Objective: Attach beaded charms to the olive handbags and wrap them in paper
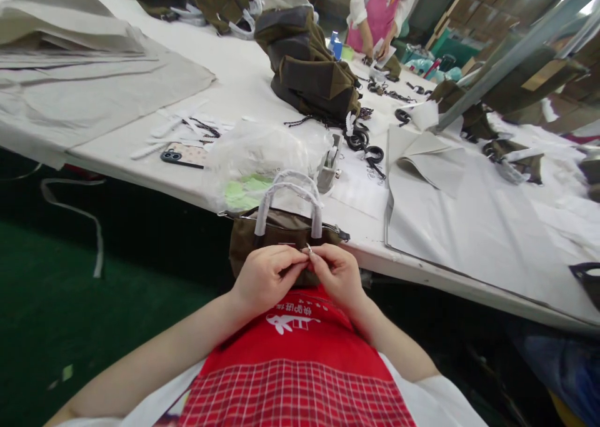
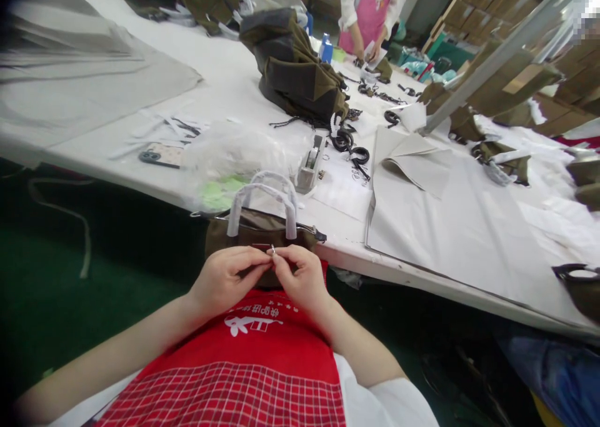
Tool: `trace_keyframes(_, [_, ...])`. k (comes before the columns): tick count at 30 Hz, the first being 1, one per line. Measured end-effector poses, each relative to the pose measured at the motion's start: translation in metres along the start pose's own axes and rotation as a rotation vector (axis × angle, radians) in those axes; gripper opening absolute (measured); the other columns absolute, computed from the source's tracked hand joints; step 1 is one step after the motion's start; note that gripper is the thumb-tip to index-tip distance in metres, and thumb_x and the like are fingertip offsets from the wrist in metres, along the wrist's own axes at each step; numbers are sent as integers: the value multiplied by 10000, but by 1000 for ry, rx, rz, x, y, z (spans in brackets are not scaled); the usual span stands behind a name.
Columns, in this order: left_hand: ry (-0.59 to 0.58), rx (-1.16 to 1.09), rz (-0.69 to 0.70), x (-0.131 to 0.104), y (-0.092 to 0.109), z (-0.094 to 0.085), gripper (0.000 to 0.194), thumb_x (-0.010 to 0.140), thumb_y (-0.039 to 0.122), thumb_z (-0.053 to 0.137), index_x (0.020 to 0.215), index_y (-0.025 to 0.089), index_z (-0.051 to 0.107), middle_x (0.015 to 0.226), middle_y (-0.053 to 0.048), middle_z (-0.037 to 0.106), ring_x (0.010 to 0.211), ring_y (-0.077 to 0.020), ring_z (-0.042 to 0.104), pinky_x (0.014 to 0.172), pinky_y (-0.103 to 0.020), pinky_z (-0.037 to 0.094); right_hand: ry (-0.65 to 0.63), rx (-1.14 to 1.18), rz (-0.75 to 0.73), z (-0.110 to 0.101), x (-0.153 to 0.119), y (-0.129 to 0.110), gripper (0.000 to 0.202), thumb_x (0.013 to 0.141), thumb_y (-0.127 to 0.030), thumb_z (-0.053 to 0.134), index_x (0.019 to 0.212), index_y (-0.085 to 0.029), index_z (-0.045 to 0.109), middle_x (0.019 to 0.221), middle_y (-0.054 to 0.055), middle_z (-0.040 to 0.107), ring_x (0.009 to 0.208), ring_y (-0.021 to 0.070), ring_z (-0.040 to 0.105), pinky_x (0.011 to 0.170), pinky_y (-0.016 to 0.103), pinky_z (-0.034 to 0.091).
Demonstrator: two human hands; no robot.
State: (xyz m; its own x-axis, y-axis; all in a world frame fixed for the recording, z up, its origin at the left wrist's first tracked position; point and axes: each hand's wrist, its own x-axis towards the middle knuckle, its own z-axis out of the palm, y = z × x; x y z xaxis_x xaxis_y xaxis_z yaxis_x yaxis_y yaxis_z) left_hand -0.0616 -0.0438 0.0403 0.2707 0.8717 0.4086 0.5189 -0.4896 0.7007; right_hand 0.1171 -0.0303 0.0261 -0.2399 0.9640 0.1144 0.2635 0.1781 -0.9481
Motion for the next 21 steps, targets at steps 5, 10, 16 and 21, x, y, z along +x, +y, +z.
trace_keyframes(5, [-33, -121, -208, 15, -5, -7, 204, 875, 262, 563, 1018, 157, 664, 825, -46, 679, 700, -138, 626, 610, -224, 506, -256, 340, 306, -17, 7, 1, 242, 848, -386, 628, 808, -168, 724, 577, -4, 582, 509, 102, 490, 511, 230, 381])
trace_keyframes(10, [-388, -550, -383, 30, -13, -5, 215, 850, 345, 573, 842, 156, 675, 706, -17, 680, 585, -108, 591, 551, -201, 487, -383, 612, 443, -24, 13, 7, 259, 812, -406, 682, 779, -151, 715, 555, -19, 535, 486, 75, 417, 486, 214, 299])
trace_keyframes(16, [-337, -693, -585, 31, -17, 5, 263, 801, 407, 629, 765, 146, 639, 563, 28, 577, 476, -80, 518, 456, -180, 439, -382, 721, 487, -23, 14, 14, 273, 824, -419, 671, 771, -152, 675, 521, -34, 515, 441, 69, 400, 446, 207, 260])
trace_keyframes(21, [-281, -646, -542, 28, -18, 7, 241, 813, 390, 624, 764, 155, 642, 577, 27, 591, 499, -79, 532, 490, -179, 457, -476, 820, 533, -19, 14, 12, 265, 899, -429, 569, 843, -173, 608, 537, -24, 578, 393, 89, 473, 408, 200, 289])
